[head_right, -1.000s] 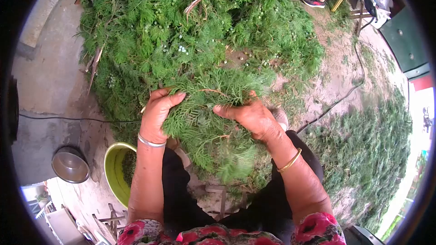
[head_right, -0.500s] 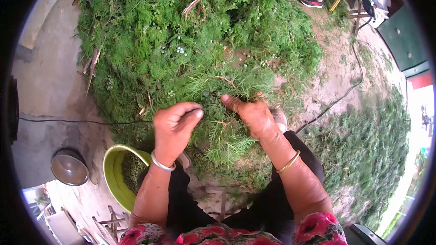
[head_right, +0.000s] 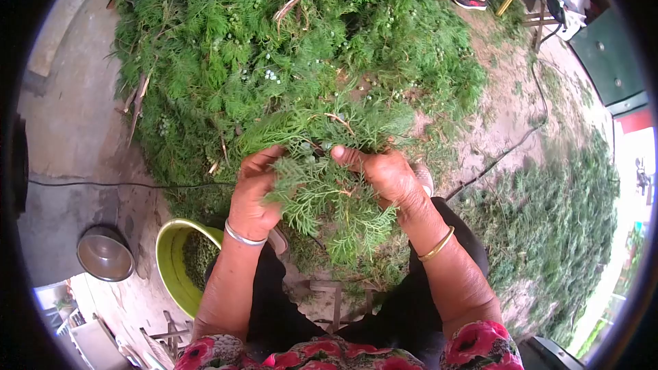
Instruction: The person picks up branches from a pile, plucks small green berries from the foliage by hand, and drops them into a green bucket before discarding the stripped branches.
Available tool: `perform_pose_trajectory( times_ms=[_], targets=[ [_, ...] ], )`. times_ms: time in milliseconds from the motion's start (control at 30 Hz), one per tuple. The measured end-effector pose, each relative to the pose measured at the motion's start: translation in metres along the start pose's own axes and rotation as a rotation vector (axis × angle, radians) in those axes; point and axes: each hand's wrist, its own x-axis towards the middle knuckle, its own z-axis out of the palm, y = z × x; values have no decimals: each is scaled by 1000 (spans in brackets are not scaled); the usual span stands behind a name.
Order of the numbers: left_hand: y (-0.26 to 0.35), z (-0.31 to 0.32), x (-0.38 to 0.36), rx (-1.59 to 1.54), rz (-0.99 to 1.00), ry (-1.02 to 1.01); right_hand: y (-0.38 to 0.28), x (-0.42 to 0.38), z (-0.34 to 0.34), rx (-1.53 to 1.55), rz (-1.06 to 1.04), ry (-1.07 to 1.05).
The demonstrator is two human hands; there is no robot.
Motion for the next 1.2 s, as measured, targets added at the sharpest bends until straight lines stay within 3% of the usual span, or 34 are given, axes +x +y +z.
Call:
perform_pose_trajectory(
  times_ms=[67, 100, 133, 167, 233, 333, 433, 500, 567, 667, 733, 767, 833, 867, 933, 967, 1033, 1100, 1167, 1200],
  targets=[
    [-6, 2, -3, -355, -73, 170, -3, -3, 1, -16, -35, 10],
    [-8, -9, 3, -608, -236, 95, -5, -5, 3, -46, -27, 45],
    [-10, -9, 3, -609, -238, 95, -7, -6, 5, -75, -19, 79],
    [-9, -7, 2, -570, -182, -43, -4, -8, 9, 46, -164, 54],
    [-15, -13, 1, -674, -146, -239, -13, -16, 14, 41, -135, 89],
    [-20, -14, -4, -832, -237, -69, -9, -12, 11, 10, -124, 105],
    [-13, -7, 1, -665, -282, 44, -3, -6, 10, -9, -115, 105],
    [-11, -4, 1, -737, -289, 10, 2, -2, 10, -4, -89, 118],
    [-14, -9, 2, -810, -295, -23, 8, 2, 11, -13, -347, 29],
    [-17, -16, 2, -634, -182, -82, 4, 2, 12, -31, -214, -26],
    [4, 2, -2, -64, -130, 98, 10, 6, 12, -39, -282, -18],
    [2, -2, -2, -64, -130, 99, 12, 7, 13, -47, -354, -8],
    [-3, -13, -1, 631, 388, -102, 9, 5, 14, -222, -448, -8],
    [0, -8, -2, 630, 387, -101, 8, 5, 14, -398, -538, -7],
    [11, 6, -5, -417, -57, 56, 31, 19, 11, -539, -599, -26],
    [8, 2, -3, -418, -58, 56, 29, 20, 14, -681, -662, -46],
    [0, -7, 4, 127, 69, 2, 18, 12, 16, -838, -582, -49],
    [1, -6, 6, 99, 45, 27, 18, 13, 16, -996, -501, -52],
    [4, -5, 5, 72, 18, 52, 29, 23, 16, -714, -673, -14],
    [9, -4, 3, -9, -37, 57, 25, 20, 16, -714, -672, -14]
  ],
)
